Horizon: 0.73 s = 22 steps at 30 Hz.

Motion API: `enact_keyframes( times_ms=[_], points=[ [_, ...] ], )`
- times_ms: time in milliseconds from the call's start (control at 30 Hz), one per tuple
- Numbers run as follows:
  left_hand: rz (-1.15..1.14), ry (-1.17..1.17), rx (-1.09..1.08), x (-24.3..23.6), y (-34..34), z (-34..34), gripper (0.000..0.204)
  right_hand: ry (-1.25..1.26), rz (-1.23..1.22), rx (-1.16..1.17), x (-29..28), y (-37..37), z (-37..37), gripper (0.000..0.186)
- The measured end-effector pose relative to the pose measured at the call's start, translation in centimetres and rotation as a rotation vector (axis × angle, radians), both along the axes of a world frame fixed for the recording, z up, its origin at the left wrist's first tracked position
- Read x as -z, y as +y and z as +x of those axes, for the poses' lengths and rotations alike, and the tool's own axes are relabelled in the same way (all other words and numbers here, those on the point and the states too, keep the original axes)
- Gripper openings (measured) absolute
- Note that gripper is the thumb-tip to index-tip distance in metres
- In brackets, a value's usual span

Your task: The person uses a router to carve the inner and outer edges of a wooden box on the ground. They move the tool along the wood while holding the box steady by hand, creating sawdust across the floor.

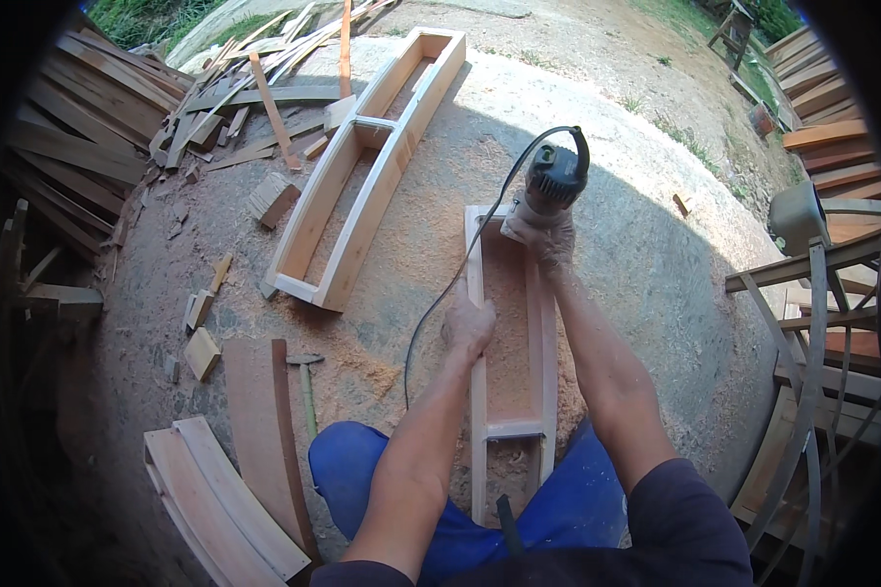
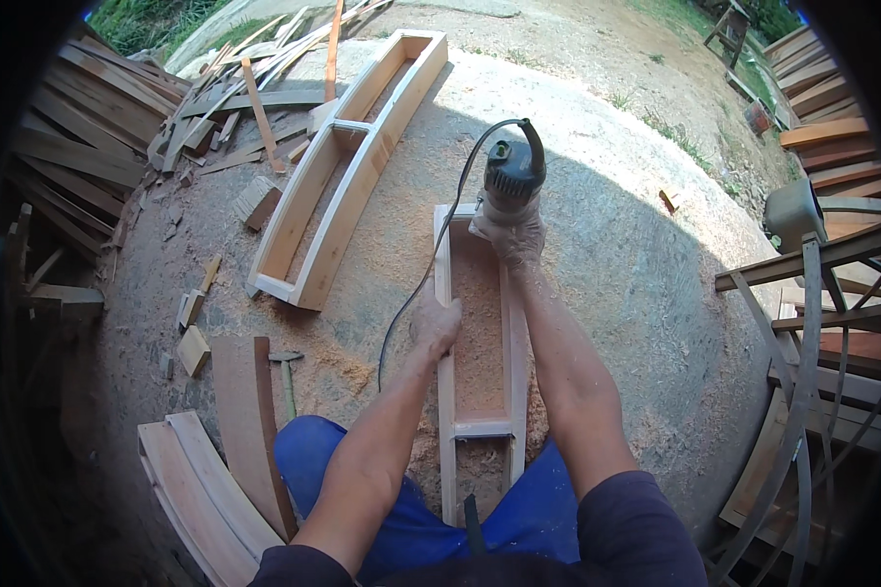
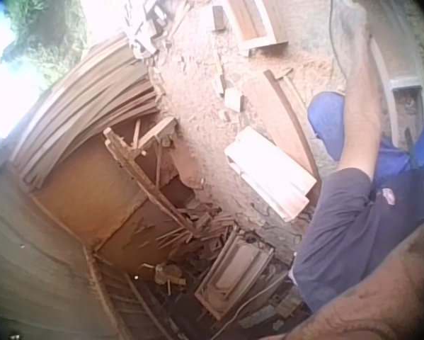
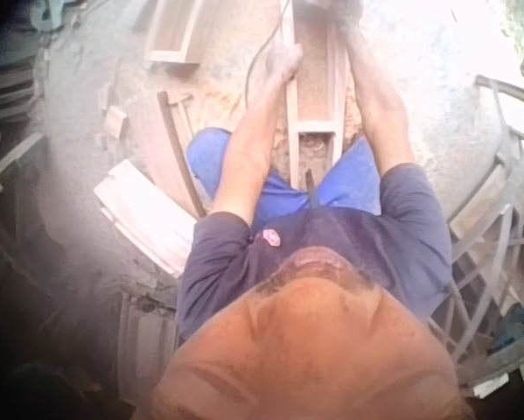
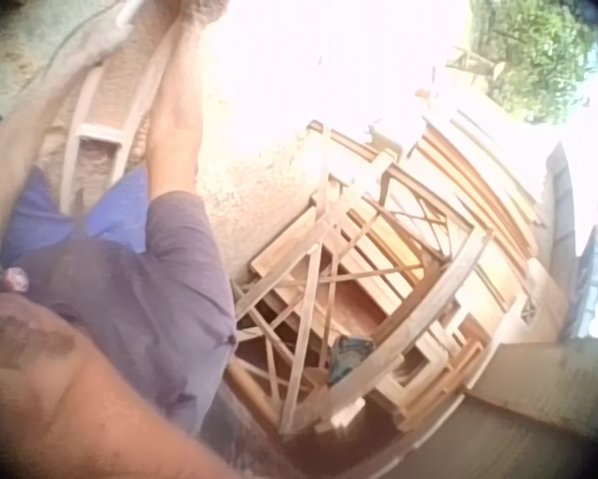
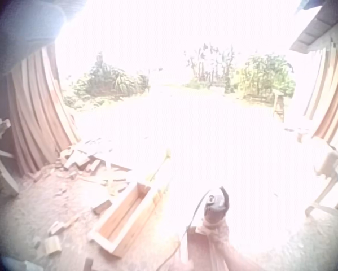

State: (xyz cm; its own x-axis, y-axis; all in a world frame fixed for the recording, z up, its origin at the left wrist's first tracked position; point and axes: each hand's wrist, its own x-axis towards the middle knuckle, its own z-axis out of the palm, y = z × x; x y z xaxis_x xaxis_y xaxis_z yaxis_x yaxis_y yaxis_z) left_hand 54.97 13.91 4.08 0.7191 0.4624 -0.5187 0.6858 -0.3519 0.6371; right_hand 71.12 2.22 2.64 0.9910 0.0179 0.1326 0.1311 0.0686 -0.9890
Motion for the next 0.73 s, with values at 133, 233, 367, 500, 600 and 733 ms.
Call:
enact_keyframes(
  times_ms=[133, 233, 367, 500, 600, 733],
  points=[
    [0.006, -0.005, 0.020, -0.1, 0.2, 0.1, 0.078, -0.030, -0.023, 0.019, 0.6, -0.1, 0.0, 0.053],
    [0.004, 0.007, 0.033, -0.6, 0.3, 0.2, 0.078, -0.002, 0.049, -0.032, 0.8, -0.2, -0.2, 0.062],
    [0.022, 0.000, 0.046, -0.3, -0.1, 0.3, 0.077, 0.037, 0.098, -0.084, 0.2, -0.4, 0.5, 0.066],
    [0.064, -0.033, 0.049, 1.1, -0.2, 0.5, 0.079, 0.011, 0.021, -0.107, -1.5, -1.4, 0.2, 0.060],
    [0.096, -0.058, 0.069, 0.6, -0.4, 0.6, 0.083, -0.085, -0.095, -0.093, -4.7, -4.3, -2.1, 0.057],
    [0.442, -0.355, 0.165, 1.6, -1.0, -0.7, 0.091, -0.197, -0.213, 0.029, -6.8, -8.7, -7.6, 0.052]
  ],
)
